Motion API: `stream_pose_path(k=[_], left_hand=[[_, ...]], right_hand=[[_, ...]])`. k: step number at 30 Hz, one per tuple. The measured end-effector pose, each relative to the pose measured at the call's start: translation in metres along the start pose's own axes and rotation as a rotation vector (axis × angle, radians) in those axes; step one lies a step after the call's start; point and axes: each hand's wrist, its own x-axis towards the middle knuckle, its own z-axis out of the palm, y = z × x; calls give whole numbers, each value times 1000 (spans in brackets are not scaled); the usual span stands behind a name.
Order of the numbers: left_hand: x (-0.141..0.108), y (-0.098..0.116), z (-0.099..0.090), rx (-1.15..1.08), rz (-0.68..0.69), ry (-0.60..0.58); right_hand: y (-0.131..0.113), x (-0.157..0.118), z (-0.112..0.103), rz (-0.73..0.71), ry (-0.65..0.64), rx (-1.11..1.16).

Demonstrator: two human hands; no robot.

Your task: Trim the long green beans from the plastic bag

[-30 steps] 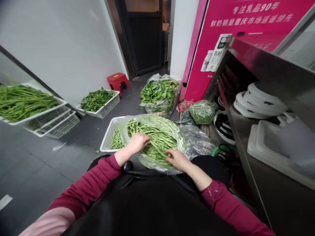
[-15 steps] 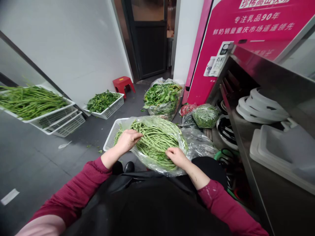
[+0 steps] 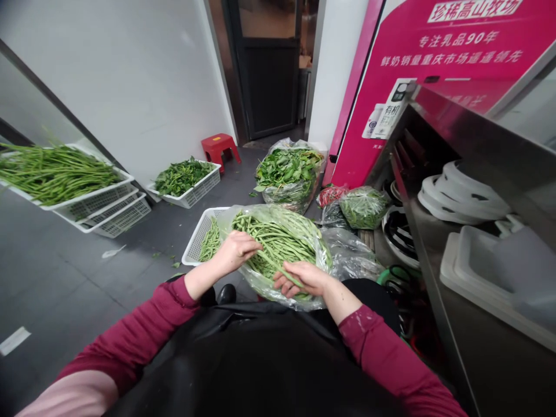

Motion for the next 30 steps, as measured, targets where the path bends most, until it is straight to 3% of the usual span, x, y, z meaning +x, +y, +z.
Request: stream_pose_path(k=[2,3,6,10,13,15,16,19,23,26,30], left_hand=[[1,-4,10,-7,-27,-30],[1,-6,13,7,-46,-45],[-2,-12,14,73,-106,-116],[-11,2,9,112,-133,-242],[-18,31,5,151,-67,-227],[-20,44,2,165,-37,-203],[-19,46,1,160,-28,-201],[-14,38,5,88,10,-227],[-5,21,19,9,30,-257],[-1,14,25,34,4,-259],[0,8,21,116,-83,-303]], right_hand=[[-4,-4,10,20,-131,102],[-4,-6,13,19,-139,142],[1,-6,14,-26,-37,280],[12,8,3,-83,205,433],[18,22,-10,-76,534,481],[20,27,-17,-41,634,443],[21,28,-19,-3,599,408],[21,23,-16,84,312,324],[15,13,3,30,58,278],[14,9,10,-28,40,278],[20,10,4,-85,223,261]])
